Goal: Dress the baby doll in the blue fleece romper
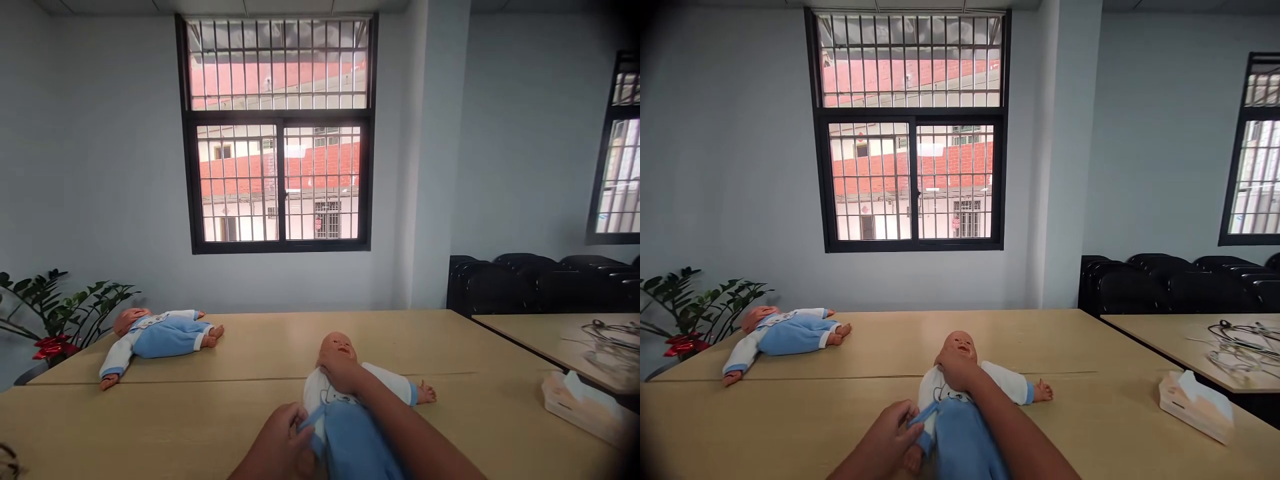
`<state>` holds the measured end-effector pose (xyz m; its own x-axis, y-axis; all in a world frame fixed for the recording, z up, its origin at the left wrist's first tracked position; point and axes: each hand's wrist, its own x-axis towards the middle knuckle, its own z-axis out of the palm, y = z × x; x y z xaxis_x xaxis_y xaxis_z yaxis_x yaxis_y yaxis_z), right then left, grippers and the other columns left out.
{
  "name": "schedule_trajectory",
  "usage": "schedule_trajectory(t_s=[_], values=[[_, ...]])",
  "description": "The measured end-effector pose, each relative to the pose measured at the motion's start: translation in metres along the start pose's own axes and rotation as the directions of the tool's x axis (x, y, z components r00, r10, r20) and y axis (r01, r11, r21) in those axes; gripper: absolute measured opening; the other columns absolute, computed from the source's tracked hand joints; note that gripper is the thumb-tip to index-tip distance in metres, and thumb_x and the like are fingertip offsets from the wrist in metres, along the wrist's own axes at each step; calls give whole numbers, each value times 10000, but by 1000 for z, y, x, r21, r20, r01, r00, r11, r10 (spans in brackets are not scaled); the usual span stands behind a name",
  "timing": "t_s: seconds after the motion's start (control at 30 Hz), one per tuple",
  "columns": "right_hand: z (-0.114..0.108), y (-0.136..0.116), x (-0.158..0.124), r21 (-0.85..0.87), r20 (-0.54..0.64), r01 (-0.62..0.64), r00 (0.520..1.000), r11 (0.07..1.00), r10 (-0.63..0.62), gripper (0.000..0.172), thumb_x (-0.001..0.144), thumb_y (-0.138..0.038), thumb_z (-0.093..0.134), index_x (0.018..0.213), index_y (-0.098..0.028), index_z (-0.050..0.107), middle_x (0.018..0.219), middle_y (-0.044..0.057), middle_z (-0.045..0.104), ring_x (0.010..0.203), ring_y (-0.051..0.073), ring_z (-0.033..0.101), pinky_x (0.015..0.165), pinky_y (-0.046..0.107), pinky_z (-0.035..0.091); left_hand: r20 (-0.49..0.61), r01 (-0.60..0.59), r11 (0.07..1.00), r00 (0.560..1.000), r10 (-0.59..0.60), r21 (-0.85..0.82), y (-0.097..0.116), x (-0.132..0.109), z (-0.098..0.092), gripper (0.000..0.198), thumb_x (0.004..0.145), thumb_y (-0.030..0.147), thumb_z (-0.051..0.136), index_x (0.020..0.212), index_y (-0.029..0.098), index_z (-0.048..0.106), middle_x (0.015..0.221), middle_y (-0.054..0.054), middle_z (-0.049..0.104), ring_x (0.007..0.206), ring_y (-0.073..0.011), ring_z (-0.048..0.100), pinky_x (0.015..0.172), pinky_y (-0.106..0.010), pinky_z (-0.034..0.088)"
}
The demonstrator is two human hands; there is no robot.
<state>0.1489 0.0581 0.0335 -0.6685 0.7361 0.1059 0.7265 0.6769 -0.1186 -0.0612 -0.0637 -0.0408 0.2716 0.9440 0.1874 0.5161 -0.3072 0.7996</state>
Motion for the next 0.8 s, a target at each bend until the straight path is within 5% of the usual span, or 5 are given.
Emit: schedule_trajectory(t_s=[0.17,0.3,0.57,0.7,0.8], values=[[5,3,-1,0,-57,-91,994,996,91,299,952,-54,440,1088,-116,699,1164,178,711,1116,250,637,928,314,422,-132,0,966,991,35,258,27,-19,10,156,921,352,548,889,219,623,932,-78,698,931,-275,632,841,-376,404],[1,4,3,-14,-46,-146,988,989,145,309,908,4,449,1066,-105,692,1160,188,716,1099,246,653,893,300,429,-114,-66,927,987,116,368,23,-20,22,167,936,366,532,937,252,654,963,-108,712,939,-317,665,835,-417,426],[14,-8,21,-92,94,-185,977,978,194,144,760,-43,697,889,-95,734,933,120,763,864,237,703,794,336,511,53,-167,916,986,159,365,-15,-11,67,145,880,424,613,934,306,677,938,-132,722,912,-345,683,808,-448,489],[24,-21,20,-95,34,-175,983,980,179,258,687,39,653,912,-48,745,1032,231,748,959,300,700,824,336,470,28,-100,942,995,96,319,-16,-14,66,198,880,412,605,1019,291,677,954,-106,704,900,-307,673,799,-409,494],[18,-24,9,-49,-59,-164,985,985,161,201,822,-36,602,955,-90,743,1080,194,734,995,266,680,850,320,452,-3,-87,964,996,90,252,-18,-15,58,244,917,456,562,1022,256,654,945,-87,680,855,-256,648,778,-361,484]])
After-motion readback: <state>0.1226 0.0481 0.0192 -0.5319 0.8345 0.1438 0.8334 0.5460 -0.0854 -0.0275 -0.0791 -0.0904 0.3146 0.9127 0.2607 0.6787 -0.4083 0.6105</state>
